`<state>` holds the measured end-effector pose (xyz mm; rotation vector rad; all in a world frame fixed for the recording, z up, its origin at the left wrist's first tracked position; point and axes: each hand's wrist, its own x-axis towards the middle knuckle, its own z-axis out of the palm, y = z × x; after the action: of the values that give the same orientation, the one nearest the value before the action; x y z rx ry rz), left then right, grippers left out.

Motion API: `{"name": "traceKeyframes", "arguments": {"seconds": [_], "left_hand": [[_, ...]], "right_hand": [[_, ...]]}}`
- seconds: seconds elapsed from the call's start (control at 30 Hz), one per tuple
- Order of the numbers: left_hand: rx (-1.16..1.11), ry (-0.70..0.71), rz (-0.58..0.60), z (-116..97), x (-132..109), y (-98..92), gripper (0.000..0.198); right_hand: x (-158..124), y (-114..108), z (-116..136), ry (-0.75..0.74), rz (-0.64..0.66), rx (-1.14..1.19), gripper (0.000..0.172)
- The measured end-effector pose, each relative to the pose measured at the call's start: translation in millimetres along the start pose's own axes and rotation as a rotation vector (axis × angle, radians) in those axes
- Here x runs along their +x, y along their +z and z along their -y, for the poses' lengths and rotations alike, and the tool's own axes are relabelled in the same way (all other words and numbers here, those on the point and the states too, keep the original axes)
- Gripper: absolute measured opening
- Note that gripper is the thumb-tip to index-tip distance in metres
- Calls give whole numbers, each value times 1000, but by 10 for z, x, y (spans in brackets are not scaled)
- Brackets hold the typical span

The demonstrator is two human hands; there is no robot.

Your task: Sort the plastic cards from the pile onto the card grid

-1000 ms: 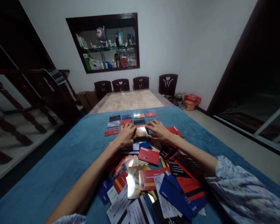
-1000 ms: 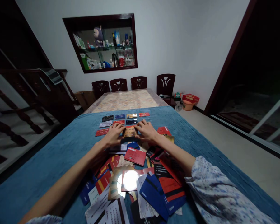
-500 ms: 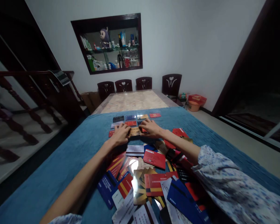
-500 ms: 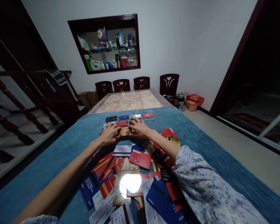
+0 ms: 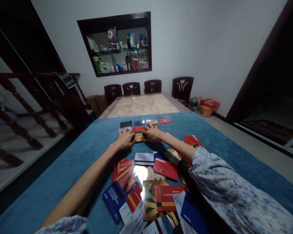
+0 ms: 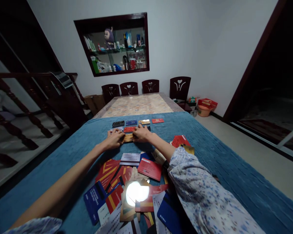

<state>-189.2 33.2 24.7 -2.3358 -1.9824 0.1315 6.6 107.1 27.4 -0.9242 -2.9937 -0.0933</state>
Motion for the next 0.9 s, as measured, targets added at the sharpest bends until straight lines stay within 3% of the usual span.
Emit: {"name": "traceKeyframes", "arguments": {"seconds": [0.6, 0.9], "left_hand": [[-4, -63, 123, 31, 164, 37, 32], [39, -86, 119, 21, 235, 105, 35]], "right_hand": [[168, -8, 20, 40, 101, 36, 33], [222, -54, 42, 39, 139, 6, 37]]}}
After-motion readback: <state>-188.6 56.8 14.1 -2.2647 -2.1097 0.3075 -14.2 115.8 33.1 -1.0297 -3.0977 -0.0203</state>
